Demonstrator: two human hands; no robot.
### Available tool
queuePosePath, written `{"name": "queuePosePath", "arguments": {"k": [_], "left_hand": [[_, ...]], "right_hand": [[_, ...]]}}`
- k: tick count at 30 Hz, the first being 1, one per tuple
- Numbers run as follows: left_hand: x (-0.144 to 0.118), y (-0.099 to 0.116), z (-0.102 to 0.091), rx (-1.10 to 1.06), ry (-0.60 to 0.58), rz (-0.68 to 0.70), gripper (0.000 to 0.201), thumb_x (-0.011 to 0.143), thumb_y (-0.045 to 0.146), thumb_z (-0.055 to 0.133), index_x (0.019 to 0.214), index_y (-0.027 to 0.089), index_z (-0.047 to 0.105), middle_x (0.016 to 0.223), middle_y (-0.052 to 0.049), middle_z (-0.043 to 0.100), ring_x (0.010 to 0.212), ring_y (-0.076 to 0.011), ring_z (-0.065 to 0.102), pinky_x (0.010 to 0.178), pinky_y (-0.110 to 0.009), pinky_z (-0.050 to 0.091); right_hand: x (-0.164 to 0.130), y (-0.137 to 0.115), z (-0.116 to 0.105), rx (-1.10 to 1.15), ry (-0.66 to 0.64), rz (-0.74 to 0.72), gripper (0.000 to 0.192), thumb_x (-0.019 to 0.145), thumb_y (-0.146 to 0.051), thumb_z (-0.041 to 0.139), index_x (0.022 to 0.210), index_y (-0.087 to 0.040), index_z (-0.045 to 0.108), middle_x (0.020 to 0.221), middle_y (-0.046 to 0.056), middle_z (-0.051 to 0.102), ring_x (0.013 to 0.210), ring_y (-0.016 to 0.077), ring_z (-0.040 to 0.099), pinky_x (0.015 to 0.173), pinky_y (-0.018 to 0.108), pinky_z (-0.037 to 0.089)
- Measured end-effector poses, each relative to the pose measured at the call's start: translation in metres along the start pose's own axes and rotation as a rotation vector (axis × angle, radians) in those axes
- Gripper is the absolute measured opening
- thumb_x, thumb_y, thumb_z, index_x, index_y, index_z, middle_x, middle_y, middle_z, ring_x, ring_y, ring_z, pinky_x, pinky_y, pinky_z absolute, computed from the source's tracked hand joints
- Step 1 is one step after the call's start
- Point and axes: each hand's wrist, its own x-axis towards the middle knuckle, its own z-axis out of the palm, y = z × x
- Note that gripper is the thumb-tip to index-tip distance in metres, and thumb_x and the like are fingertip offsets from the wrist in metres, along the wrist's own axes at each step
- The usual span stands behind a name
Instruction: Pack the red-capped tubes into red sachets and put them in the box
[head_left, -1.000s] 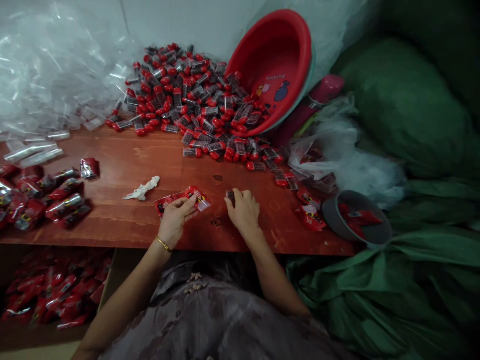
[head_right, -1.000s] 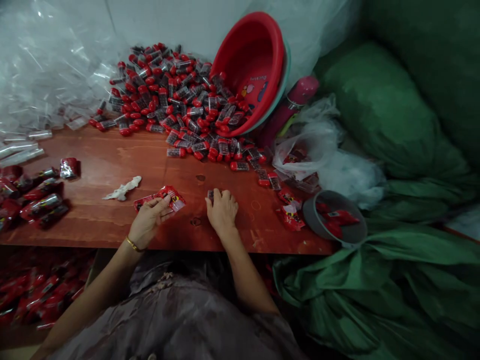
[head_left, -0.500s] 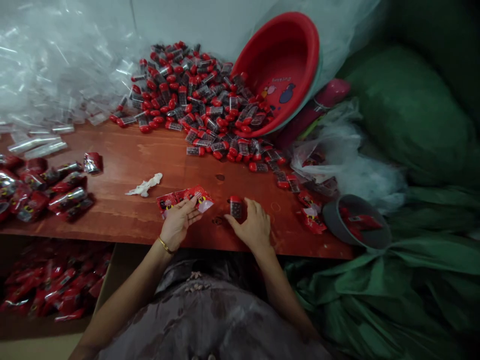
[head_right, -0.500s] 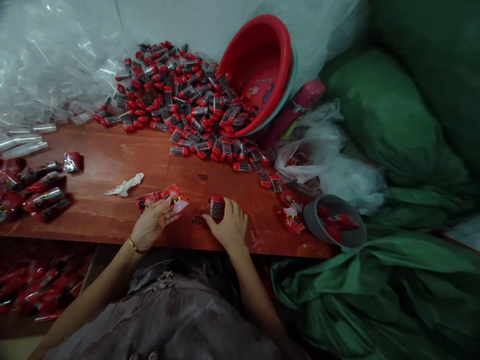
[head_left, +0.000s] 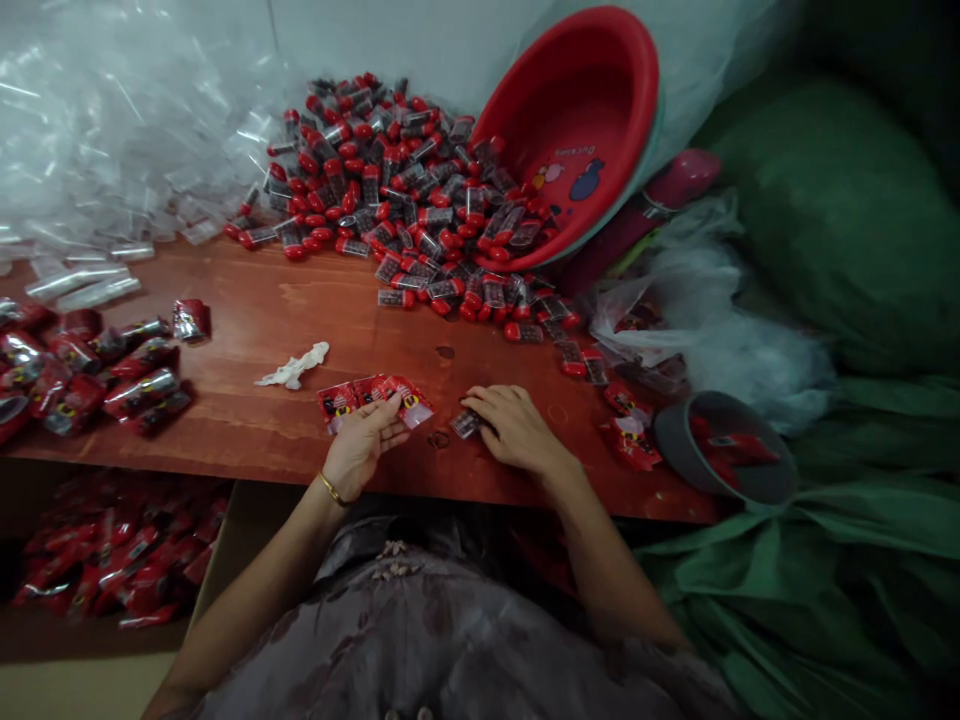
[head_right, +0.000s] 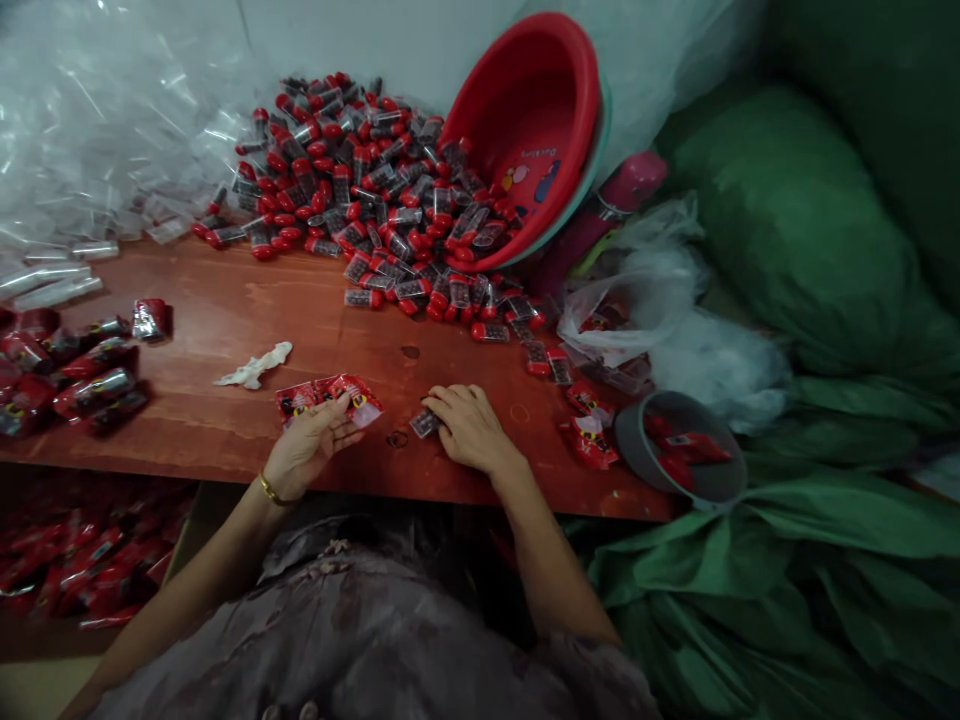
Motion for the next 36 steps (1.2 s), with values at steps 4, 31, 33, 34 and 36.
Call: {"name": "queuePosePath", "arguments": {"k": [4,31,33,34,36], "left_hand": [[0.001,0.000,-0.002,0.003,0.000,-0.016,0.044,0.043,0.039,0.087,0.070,0.016,0.062,0.065,0.000,0.067,0.061,-0.0136,0.064,0.065,-0.027,0.050],[-0.001,-0.008,0.005,0.021,0.041,0.117,0.048,0.040,0.043,0.087,0.070,0.015,0.061,0.063,-0.001,0.068,0.057,-0.0129,0.064,0.063,-0.024,0.050],[-0.001,-0.008,0.005,0.013,0.046,0.136,0.045,0.043,0.042,0.086,0.070,0.016,0.061,0.062,-0.001,0.068,0.057,-0.0124,0.064,0.064,-0.025,0.051],[-0.001,-0.007,0.005,0.013,0.049,0.144,0.043,0.045,0.041,0.086,0.070,0.016,0.061,0.062,-0.001,0.067,0.057,-0.0119,0.063,0.064,-0.025,0.050],[0.000,-0.007,0.004,0.026,0.053,0.161,0.040,0.048,0.040,0.085,0.069,0.015,0.061,0.061,0.000,0.066,0.056,-0.0113,0.062,0.063,-0.024,0.050]], "right_hand": [[-0.011,-0.007,0.007,0.073,0.039,0.157,0.028,0.078,-0.029,0.062,0.103,-0.018,0.059,0.113,0.011,0.062,0.099,0.0266,0.055,0.085,0.041,0.043],[-0.004,-0.081,0.027,0.424,0.510,0.287,0.033,0.082,-0.026,0.058,0.115,-0.023,0.052,0.109,0.008,0.065,0.102,0.0214,0.062,0.089,0.035,0.051],[-0.003,-0.081,0.028,0.433,0.497,0.264,0.033,0.083,-0.025,0.057,0.115,-0.024,0.053,0.109,0.008,0.065,0.103,0.0217,0.062,0.091,0.036,0.051],[-0.002,-0.080,0.029,0.437,0.490,0.245,0.033,0.083,-0.024,0.056,0.116,-0.024,0.053,0.109,0.008,0.065,0.104,0.0218,0.062,0.091,0.037,0.050],[-0.001,-0.079,0.029,0.439,0.485,0.223,0.033,0.083,-0.023,0.054,0.117,-0.024,0.054,0.109,0.008,0.065,0.104,0.0220,0.061,0.093,0.038,0.050]]}}
